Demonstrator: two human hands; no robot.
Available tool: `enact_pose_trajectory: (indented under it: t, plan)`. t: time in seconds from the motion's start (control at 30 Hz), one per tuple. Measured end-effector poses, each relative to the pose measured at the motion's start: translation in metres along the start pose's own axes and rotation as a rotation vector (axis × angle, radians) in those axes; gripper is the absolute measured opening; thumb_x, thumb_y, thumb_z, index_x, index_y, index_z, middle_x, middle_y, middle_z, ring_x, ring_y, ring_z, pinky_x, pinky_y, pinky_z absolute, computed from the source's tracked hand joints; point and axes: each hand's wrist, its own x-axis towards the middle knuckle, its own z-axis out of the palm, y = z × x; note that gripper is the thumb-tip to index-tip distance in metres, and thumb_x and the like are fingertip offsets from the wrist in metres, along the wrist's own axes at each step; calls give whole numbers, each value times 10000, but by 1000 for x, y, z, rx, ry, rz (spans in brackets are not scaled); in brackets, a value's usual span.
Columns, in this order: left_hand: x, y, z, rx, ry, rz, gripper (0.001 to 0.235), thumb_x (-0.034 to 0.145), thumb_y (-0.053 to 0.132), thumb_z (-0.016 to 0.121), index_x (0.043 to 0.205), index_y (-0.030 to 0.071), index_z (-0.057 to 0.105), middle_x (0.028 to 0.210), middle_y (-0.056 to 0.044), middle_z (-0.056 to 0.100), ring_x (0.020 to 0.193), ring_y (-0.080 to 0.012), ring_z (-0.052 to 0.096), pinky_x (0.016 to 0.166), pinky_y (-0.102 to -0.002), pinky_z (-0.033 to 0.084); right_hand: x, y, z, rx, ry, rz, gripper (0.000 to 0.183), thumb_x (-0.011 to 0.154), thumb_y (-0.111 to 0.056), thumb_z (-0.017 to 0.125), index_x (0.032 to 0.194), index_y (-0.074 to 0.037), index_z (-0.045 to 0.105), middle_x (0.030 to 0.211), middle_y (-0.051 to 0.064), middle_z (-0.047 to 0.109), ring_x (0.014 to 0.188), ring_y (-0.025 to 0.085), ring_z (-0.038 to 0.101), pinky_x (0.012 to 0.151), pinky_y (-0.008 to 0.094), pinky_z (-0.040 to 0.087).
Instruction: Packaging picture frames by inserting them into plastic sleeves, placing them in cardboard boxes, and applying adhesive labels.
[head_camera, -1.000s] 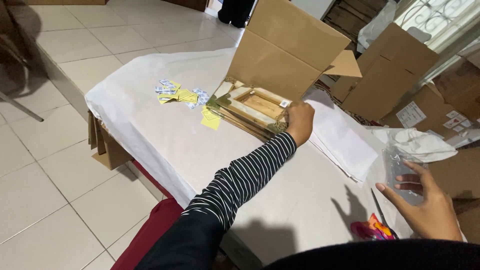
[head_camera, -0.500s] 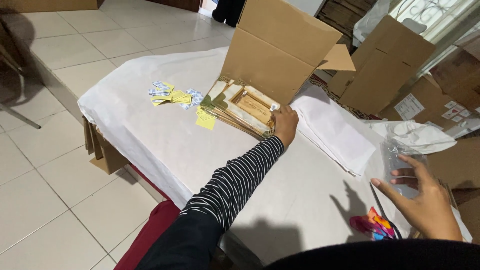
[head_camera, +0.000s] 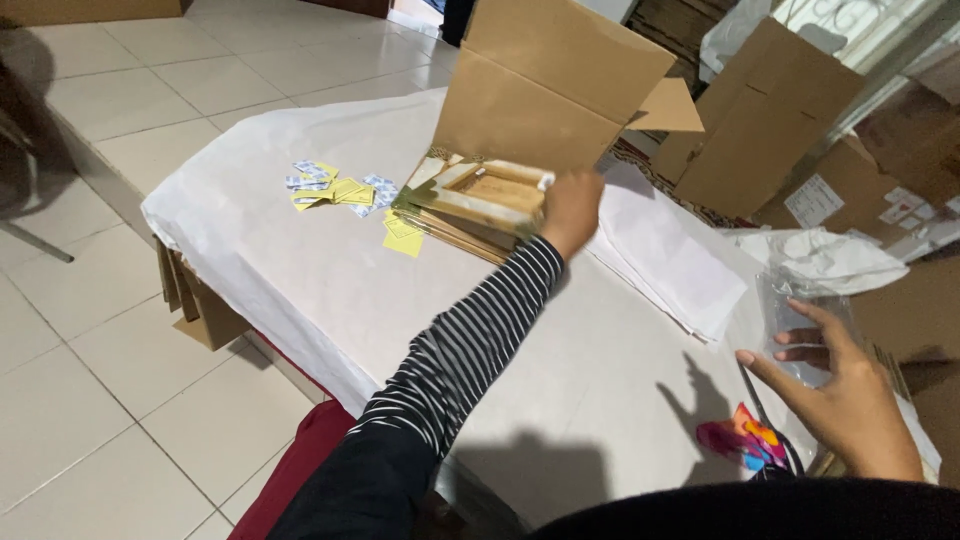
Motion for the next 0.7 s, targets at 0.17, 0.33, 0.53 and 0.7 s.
enact_pose_trajectory:
  t: [0.17,0.33,0.53,0.7]
  plan:
    - [-13,-87,-185,-969,-308,-221,304,801,271,620,1086,200,702,1041,-20,757,838,-204,656,675,-363,471,-9,-19,-8,-14,-35,96,807,767,-305,821,1508,-177,527,1131,118,714,1077,231,655,983,407,442]
    - [-28,-170,-238,-609,157,366,325,774,108,724,1091,46,689,972,-89,714,833,-234,641,704,-354,481,-14,-28,-8,-74,-54,99,774,787,-381,797,1488,-205,519,1139,84,725,1060,244,666,931,427,457]
    - [-48,-202,-273,-850,481,298,317,854,-148,650,1152,-44,673,1080,-158,719,945,-223,704,824,-300,603,-8,-12,-3,-36,-21,-33,797,771,-333,820,1492,-144,539,1097,97,712,1035,231,671,941,400,473]
    - [-39,-193,-266,-1016,441,348,280,941,-69,769,1189,-29,646,1125,-133,696,1019,-211,709,876,-299,622,-7,-17,0,-9,-38,44,756,782,-335,819,1469,-186,540,1078,77,712,1027,221,666,939,392,461]
